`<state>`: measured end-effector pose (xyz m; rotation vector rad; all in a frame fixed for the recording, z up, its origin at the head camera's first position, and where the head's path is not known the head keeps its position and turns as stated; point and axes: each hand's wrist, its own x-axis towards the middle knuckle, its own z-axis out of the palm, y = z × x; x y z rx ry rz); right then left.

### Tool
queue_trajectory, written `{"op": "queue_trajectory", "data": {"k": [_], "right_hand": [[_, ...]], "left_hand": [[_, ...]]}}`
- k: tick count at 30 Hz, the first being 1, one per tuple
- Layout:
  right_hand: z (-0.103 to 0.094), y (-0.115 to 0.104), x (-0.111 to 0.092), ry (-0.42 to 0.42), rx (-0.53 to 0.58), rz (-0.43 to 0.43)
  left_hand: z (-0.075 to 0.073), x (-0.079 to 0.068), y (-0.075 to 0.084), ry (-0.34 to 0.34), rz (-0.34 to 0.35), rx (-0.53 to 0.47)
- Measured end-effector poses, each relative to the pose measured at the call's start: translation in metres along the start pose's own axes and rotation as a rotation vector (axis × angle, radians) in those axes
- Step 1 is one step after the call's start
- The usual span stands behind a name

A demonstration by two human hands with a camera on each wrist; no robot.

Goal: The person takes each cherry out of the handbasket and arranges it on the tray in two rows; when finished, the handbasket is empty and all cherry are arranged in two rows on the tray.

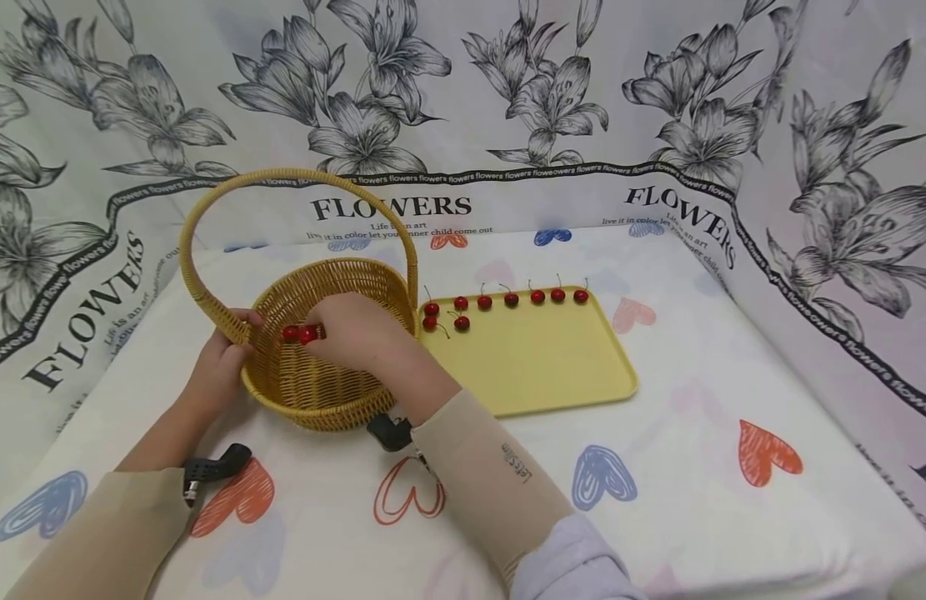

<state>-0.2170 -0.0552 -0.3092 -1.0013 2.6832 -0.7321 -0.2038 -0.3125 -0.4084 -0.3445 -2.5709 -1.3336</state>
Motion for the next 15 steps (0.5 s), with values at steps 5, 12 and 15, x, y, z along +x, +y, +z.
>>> {"op": "queue_trajectory", "data": {"k": [5, 12, 15], "right_hand": [[-0.018, 0.021, -0.024, 0.025, 0.054, 0.004], [-0.044, 0.054, -0.05, 0.062, 0.233, 0.079], [-0.053, 0.068, -0.059, 0.08, 0.286, 0.123]], "left_hand": [[0.0, -0.001, 0.0, 0.003, 0.0, -0.003], [0.0, -0.001, 0.001, 0.005, -0.002, 0.006], [0.001, 0.0, 0.002, 0.003, 0.0, -0.002]]}}
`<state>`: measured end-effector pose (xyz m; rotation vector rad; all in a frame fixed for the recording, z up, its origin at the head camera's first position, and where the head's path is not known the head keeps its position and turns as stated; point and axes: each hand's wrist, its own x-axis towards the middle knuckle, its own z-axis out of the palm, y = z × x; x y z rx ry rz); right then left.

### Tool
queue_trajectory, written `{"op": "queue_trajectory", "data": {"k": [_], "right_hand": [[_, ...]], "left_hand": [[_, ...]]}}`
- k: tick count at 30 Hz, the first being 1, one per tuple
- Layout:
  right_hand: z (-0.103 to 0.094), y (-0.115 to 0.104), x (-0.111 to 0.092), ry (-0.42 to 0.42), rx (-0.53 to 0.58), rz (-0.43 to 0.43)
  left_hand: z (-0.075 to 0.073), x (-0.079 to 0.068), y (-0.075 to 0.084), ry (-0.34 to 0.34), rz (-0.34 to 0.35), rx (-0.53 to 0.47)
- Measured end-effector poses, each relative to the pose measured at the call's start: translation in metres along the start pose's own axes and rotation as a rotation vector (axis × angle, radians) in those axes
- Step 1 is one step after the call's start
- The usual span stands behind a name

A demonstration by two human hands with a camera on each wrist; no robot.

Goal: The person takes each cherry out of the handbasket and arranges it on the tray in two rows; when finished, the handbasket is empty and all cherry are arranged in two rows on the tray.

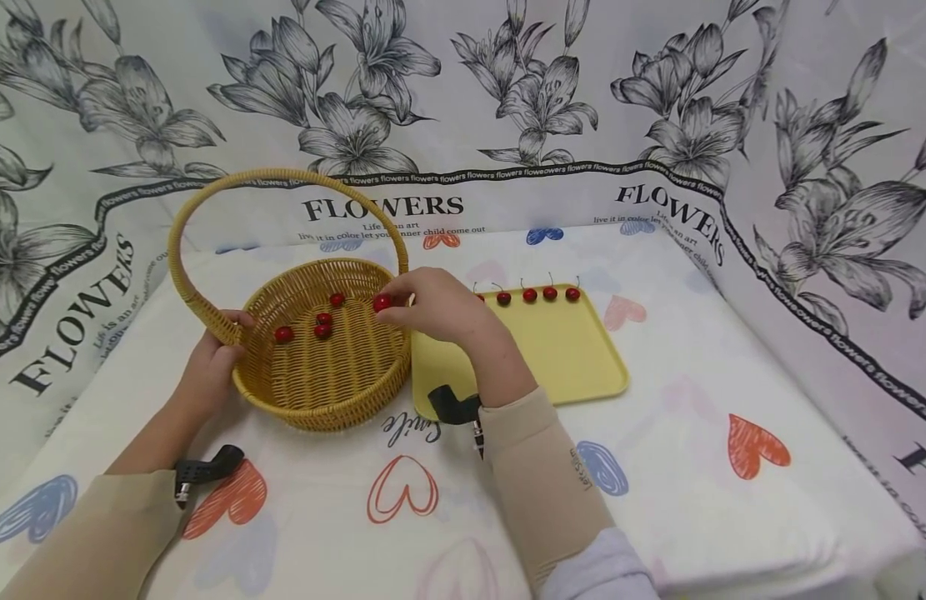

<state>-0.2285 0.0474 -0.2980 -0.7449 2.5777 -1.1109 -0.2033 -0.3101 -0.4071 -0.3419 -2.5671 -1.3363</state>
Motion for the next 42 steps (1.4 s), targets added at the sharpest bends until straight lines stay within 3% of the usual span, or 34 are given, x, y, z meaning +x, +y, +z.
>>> {"op": "queue_trajectory", "data": {"k": [16, 29, 35, 42], "right_hand": [[-0.034, 0.067, -0.008, 0.143, -0.001, 0.23], [-0.018, 0.111, 0.003, 0.138, -0.079, 0.475], [-0.009, 0.118, 0.004, 0.141, -0.133, 0.499], [-0.009, 0.119, 0.004, 0.14, -0.087, 0.505]], "left_hand": [[-0.001, 0.005, 0.006, -0.009, 0.003, 0.0], [-0.001, 0.005, 0.003, -0.001, 0.012, -0.022], [-0.001, 0.003, 0.0, 0.003, 0.015, -0.026], [-0.001, 0.002, 0.001, 0.002, -0.01, -0.027]]}}
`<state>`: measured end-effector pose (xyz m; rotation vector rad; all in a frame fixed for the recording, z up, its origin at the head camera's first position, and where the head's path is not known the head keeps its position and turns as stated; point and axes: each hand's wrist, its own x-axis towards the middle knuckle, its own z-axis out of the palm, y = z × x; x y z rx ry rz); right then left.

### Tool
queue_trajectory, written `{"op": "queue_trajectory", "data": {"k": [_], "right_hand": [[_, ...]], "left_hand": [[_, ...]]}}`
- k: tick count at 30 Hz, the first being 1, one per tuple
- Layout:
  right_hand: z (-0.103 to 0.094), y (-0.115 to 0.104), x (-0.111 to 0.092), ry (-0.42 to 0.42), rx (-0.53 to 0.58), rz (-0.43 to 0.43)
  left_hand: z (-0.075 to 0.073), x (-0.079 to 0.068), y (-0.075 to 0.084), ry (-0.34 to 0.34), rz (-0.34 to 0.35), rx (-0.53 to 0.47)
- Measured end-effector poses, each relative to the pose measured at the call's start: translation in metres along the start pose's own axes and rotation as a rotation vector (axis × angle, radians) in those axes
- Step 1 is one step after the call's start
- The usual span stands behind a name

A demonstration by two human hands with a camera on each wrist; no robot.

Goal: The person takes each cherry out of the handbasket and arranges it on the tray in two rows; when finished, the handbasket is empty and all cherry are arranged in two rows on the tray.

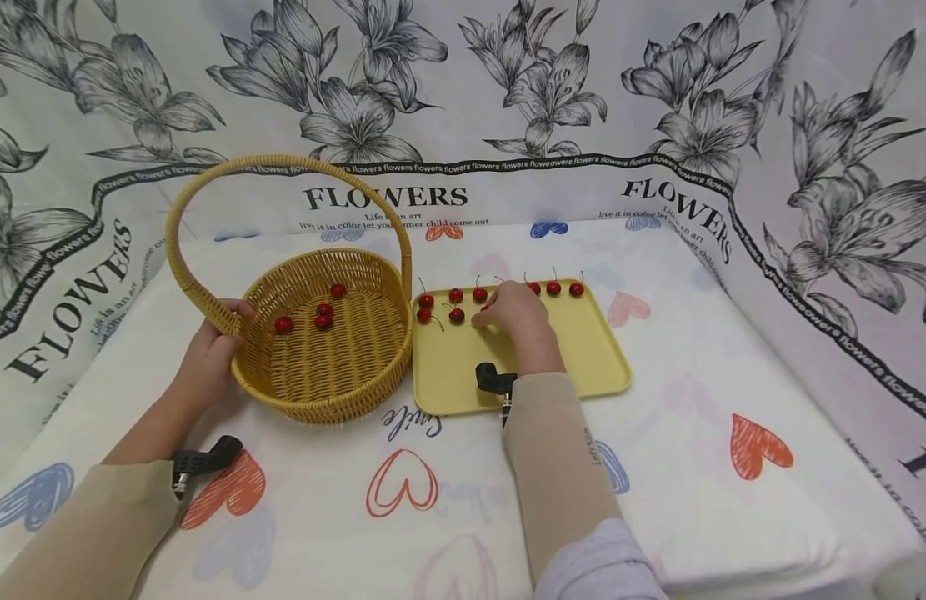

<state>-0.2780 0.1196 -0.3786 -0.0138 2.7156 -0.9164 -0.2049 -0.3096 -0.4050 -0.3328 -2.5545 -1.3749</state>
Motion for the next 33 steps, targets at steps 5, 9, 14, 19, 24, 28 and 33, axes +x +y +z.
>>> {"op": "queue_trajectory", "data": {"k": [5, 9, 14, 19, 24, 28, 33], "right_hand": [[-0.005, 0.0, -0.001, -0.018, 0.026, 0.004], [-0.008, -0.001, -0.001, -0.027, 0.054, 0.009], [-0.007, -0.002, 0.0, -0.007, 0.09, 0.009], [-0.005, -0.002, 0.001, 0.003, 0.078, 0.016], [-0.005, 0.0, 0.002, -0.011, 0.084, 0.034], [-0.008, 0.0, 0.001, -0.024, 0.088, 0.024], [-0.012, 0.0, -0.002, -0.018, 0.103, 0.017]], "left_hand": [[0.0, 0.001, 0.0, -0.001, -0.005, 0.004], [0.0, 0.002, -0.001, -0.002, 0.004, 0.003], [0.001, 0.002, 0.0, 0.002, 0.009, 0.001], [0.001, 0.002, 0.0, 0.001, -0.005, 0.004], [0.001, 0.001, -0.001, 0.001, -0.011, 0.009], [0.0, 0.001, -0.003, 0.001, -0.014, 0.008], [0.0, 0.001, -0.005, -0.006, -0.025, 0.003]]}}
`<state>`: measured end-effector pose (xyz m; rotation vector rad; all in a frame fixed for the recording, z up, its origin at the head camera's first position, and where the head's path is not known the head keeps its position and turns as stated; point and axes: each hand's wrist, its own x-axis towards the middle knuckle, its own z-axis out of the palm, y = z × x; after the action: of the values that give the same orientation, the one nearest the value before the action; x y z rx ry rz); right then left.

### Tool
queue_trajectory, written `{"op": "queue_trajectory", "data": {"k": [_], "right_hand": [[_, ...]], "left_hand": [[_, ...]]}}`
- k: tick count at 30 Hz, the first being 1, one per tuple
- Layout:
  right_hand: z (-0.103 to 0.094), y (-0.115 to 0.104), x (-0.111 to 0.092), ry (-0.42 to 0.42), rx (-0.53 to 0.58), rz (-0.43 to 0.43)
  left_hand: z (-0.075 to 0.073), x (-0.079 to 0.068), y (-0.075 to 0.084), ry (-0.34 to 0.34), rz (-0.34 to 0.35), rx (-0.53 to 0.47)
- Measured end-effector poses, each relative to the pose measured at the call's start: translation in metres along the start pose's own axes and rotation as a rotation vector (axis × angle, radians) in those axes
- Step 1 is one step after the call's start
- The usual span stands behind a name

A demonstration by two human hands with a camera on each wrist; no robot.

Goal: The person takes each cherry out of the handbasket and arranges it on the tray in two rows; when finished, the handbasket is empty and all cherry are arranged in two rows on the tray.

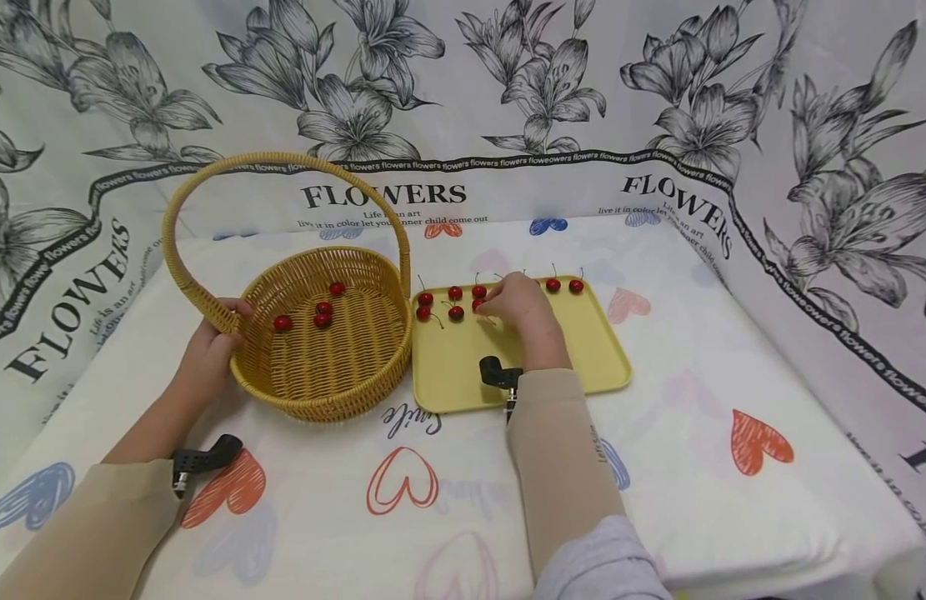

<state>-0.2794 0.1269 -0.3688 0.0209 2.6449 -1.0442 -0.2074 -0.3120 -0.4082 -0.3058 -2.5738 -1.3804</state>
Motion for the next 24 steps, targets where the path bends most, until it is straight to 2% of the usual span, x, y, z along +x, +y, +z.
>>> {"op": "queue_trajectory", "data": {"k": [6, 13, 24], "right_hand": [[-0.001, -0.001, 0.001, -0.001, 0.015, 0.02], [0.008, 0.0, 0.006, 0.025, -0.038, -0.029], [0.002, 0.0, 0.004, 0.022, -0.015, 0.012]], "left_hand": [[0.0, 0.001, -0.001, -0.005, -0.016, 0.0], [0.001, 0.0, -0.001, 0.0, -0.001, 0.002], [0.001, -0.001, 0.001, -0.002, -0.001, 0.003]]}}
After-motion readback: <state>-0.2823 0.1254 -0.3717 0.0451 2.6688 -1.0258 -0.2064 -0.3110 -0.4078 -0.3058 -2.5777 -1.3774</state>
